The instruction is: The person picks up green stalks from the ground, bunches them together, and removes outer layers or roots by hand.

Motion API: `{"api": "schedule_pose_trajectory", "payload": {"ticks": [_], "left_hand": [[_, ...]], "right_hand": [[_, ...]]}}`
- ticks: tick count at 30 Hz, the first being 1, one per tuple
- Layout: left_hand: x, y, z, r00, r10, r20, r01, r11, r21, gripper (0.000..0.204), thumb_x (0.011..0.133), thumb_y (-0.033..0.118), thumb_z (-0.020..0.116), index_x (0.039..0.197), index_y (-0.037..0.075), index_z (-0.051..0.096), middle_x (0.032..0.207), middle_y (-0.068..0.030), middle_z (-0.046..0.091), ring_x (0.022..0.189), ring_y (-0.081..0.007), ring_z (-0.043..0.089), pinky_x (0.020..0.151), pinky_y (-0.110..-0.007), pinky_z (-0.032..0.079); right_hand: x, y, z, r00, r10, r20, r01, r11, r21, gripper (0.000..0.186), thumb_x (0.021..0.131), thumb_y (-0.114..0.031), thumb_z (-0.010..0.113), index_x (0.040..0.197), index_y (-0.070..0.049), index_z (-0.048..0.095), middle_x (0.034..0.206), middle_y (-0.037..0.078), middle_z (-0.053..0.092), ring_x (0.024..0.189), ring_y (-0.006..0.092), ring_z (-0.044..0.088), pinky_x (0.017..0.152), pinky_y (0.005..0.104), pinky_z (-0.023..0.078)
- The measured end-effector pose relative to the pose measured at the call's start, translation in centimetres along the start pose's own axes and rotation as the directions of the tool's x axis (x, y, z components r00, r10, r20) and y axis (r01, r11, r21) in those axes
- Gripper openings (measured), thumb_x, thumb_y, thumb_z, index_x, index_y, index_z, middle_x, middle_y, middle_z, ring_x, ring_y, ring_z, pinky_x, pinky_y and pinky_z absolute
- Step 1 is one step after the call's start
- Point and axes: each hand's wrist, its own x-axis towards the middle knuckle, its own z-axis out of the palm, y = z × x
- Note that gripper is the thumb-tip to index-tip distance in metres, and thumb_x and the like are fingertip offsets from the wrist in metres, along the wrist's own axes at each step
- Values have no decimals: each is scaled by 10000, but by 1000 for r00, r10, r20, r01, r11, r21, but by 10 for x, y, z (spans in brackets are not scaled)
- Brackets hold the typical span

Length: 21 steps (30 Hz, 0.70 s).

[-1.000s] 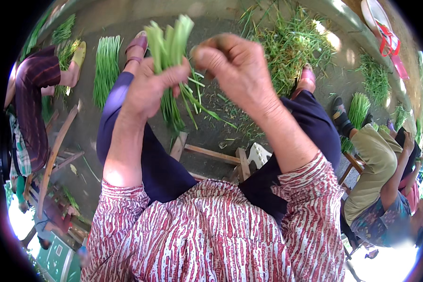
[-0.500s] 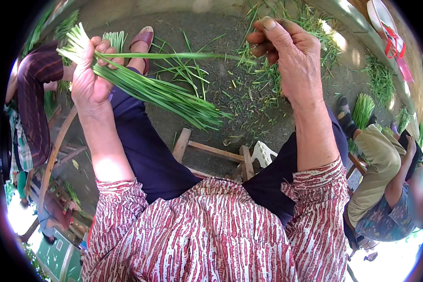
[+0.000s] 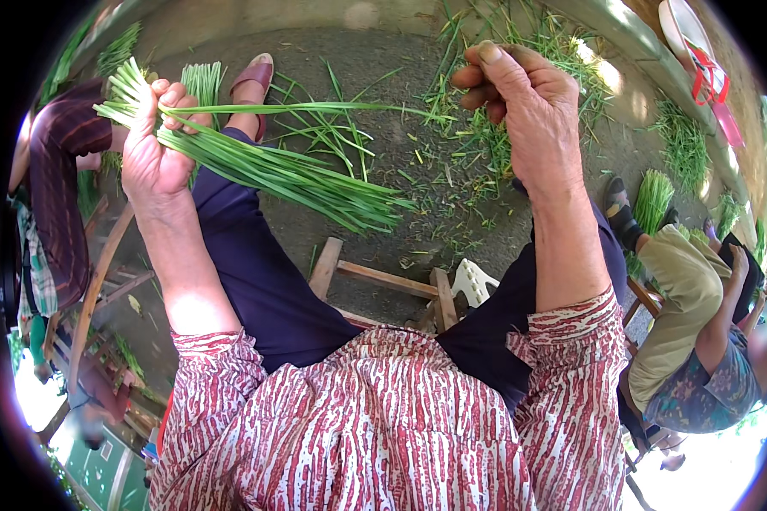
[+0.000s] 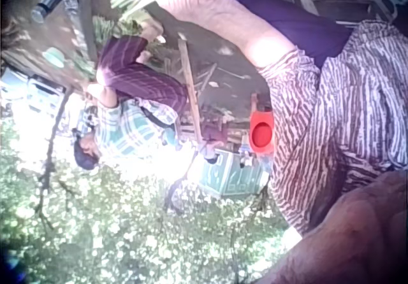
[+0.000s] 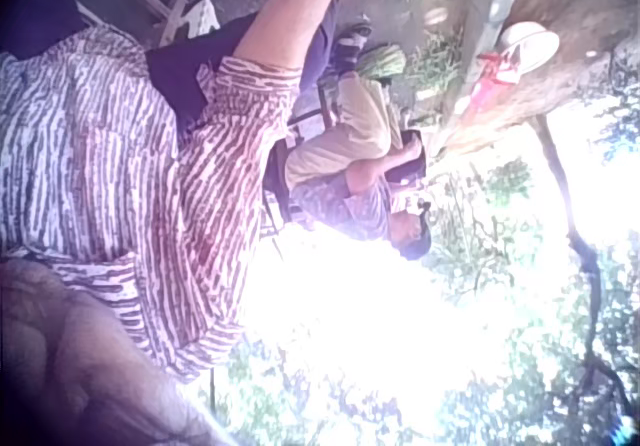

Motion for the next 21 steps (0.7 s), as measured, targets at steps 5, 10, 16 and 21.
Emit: {"api": "schedule_pose_trajectory", "payload": {"ticks": [5, 10, 16, 21], "left_hand": [[-1, 3, -1, 1000, -2, -9, 1, 1000, -19, 127, 964, 161, 450, 962, 39, 487, 769, -45, 439, 621, -125, 408, 602, -291, 329], [-1, 5, -2, 999, -28, -27, 26, 997, -79, 119, 959, 155, 461, 964, 38, 484, 769, -45, 432, 616, -125, 403, 606, -294, 330], [0, 9, -8, 1000, -29, -10, 28, 997, -76, 124, 969, 161, 442, 967, 41, 475, 775, -43, 427, 624, -131, 400, 613, -301, 336], [-4, 12, -8, 1000, 15, 1, -15, 1000, -12, 131, 964, 173, 460, 954, 43, 474, 784, -41, 432, 634, -136, 403, 628, -319, 355]], "right_hand": [[1, 1, -1, 1000, 10, 10, -10, 1000, -8, 251, 916, -233, 569, 994, -14, 664, 809, 47, 677, 649, 66, 589, 544, 184, 376], [3, 8, -3, 990, 14, 139, 41, 924, -381, 263, 890, -113, 541, 1119, -24, 633, 867, 63, 678, 712, 86, 601, 631, 215, 442], [-7, 19, 6, 934, 270, 236, 38, 580, -813, 312, 869, -159, 532, 1162, -97, 621, 954, 149, 675, 962, 290, 634, 855, 385, 476], [-3, 32, 7, 909, 330, 254, 16, 583, -812, 231, 861, -226, 547, 971, -70, 677, 840, 148, 669, 853, 317, 642, 772, 408, 487]]}}
